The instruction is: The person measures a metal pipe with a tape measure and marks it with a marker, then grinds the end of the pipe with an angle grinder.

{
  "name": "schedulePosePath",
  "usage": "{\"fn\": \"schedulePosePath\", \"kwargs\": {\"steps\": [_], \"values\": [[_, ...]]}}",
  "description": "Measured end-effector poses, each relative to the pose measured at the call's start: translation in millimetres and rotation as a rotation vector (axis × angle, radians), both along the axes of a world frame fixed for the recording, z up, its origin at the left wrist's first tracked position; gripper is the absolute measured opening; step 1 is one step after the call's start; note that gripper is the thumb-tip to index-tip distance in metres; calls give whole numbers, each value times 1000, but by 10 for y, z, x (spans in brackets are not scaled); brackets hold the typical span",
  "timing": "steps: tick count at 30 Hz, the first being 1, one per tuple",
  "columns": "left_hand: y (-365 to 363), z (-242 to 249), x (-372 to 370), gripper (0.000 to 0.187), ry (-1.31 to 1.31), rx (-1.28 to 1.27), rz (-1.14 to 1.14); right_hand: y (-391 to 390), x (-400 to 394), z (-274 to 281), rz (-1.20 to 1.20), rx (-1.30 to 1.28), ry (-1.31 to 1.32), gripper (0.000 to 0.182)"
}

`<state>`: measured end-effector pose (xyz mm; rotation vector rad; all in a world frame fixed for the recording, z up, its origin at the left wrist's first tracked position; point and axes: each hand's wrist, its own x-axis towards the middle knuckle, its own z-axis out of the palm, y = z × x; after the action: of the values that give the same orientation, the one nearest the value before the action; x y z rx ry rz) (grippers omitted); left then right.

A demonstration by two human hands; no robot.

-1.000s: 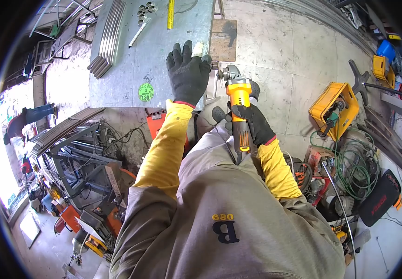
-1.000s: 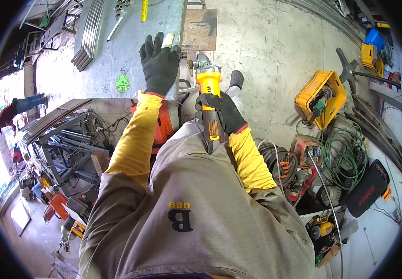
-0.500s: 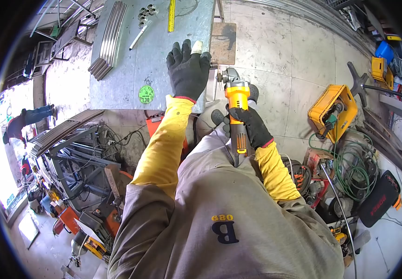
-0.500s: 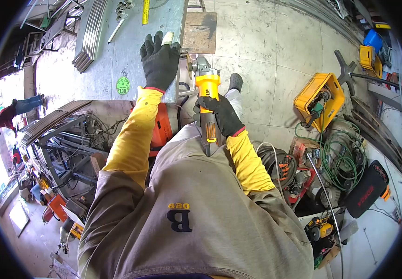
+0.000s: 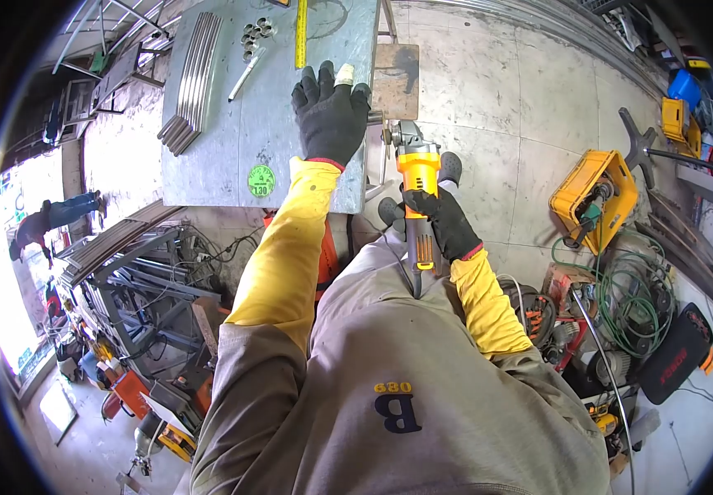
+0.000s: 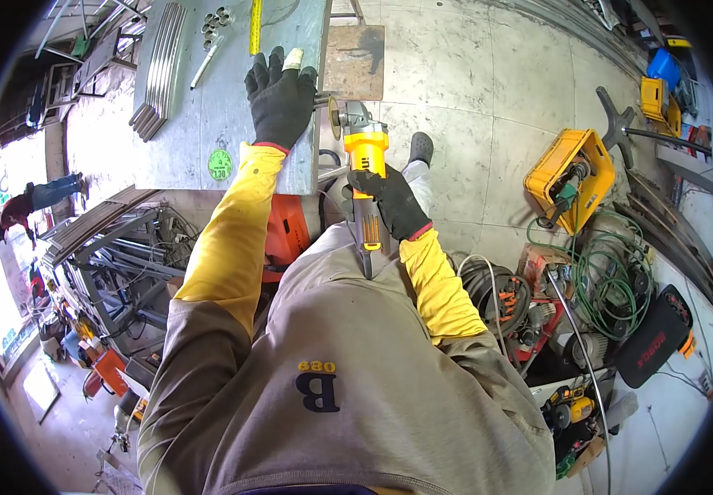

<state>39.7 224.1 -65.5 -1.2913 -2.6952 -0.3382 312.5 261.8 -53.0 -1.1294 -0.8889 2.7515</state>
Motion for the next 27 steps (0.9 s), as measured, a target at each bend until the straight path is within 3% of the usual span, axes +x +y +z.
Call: {"fn": "schedulePosePath", "kwargs": {"steps": [5, 11, 18, 19, 22, 23, 27], "values": [[84, -14, -127, 54, 5, -4, -12, 50, -55, -110, -10, 70, 16, 30], [181, -22, -256, 51, -6, 64, -53, 115, -101, -81, 12, -46, -4, 30], [193, -58, -441, 46, -131, 277, -106, 141, -90, -202, -28, 47, -15, 35], [181, -39, -470, 46, -223, 366, -118, 172, -59, -143, -29, 52, -57, 37], [-29, 315, -362, 53, -138, 389, -176, 283, 97, -116, -54, 85, -112, 40], [-154, 456, -289, 57, -70, 306, -215, 329, 151, -114, -75, 64, -101, 48], [-601, 375, -28, 63, 26, 119, -232, 467, 281, 239, -179, 48, -97, 46]]}}
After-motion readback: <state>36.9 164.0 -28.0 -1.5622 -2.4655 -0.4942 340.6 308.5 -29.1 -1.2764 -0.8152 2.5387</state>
